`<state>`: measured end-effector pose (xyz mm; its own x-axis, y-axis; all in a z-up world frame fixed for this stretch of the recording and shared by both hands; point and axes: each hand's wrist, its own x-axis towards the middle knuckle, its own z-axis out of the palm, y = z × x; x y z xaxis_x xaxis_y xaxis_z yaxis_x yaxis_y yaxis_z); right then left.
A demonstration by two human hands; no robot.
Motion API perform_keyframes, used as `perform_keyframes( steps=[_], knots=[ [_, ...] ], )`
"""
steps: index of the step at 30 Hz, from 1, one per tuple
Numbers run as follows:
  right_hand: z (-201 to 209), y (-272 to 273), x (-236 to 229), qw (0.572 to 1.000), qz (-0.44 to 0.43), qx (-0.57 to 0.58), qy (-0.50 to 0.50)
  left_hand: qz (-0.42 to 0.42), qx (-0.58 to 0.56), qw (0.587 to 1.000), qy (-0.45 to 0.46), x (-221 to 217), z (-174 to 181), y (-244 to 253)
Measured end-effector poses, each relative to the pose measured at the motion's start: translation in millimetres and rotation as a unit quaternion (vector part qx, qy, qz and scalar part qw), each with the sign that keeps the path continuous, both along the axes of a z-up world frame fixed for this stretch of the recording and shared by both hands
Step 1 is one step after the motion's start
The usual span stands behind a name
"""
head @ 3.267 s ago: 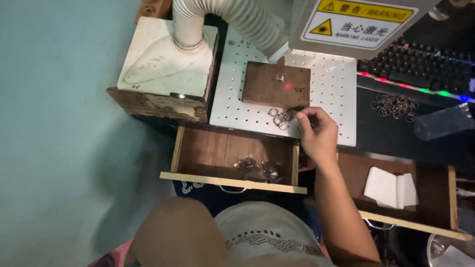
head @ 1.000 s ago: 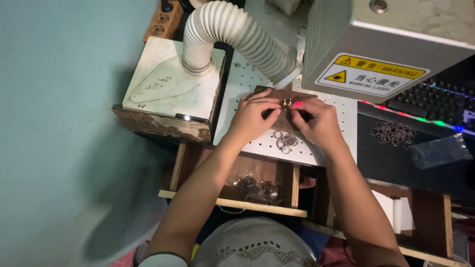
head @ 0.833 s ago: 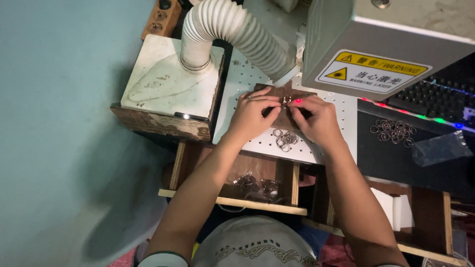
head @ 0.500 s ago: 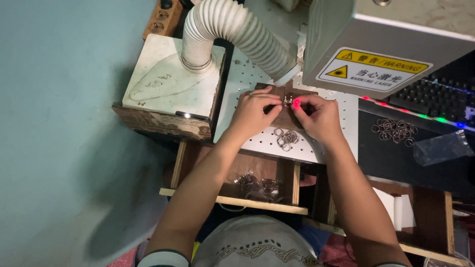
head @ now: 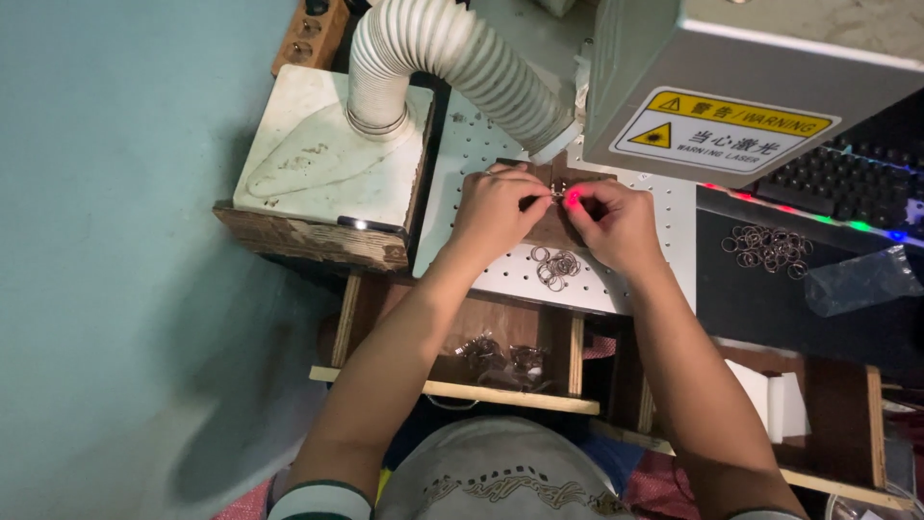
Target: Marking metal rings using a laser engraving machine by manually placing each ring on a jig.
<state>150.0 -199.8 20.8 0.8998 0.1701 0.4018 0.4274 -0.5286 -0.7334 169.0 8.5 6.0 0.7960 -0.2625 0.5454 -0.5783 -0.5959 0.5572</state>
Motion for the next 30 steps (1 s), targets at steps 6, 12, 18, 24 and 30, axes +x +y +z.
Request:
perform_keyframes(
  steps=[6,12,18,24,30],
  knots=[
    [0.6,-0.1,0.7,0.999,0.014,-0.02,-0.036,0.036,0.031,0.999,-0.001,-3.5,2.6,-3.3],
    [2.3,-10.9,-10.1,0.999,0.026,0.015,-0.043,0.008,-0.032,0.999,0.027,-12.6,-6.1,5.4],
    [14.7,-45.2,-47.8,0.998,-0.025,-0.024,-0.043,0.06,0.021,0.998,-0.017,-52.7,16.7,40.8],
    [8.8,-49.0,-54.4,0.989,-0.021,-0.139,0.042,0.053,0.127,0.974,0.179,-52.5,32.3,36.9],
    [-3.6,-56.7,-52.4,0.992,-0.046,-0.109,0.039,0.047,0.127,0.97,0.203,-50.3,29.2,33.3]
  ],
)
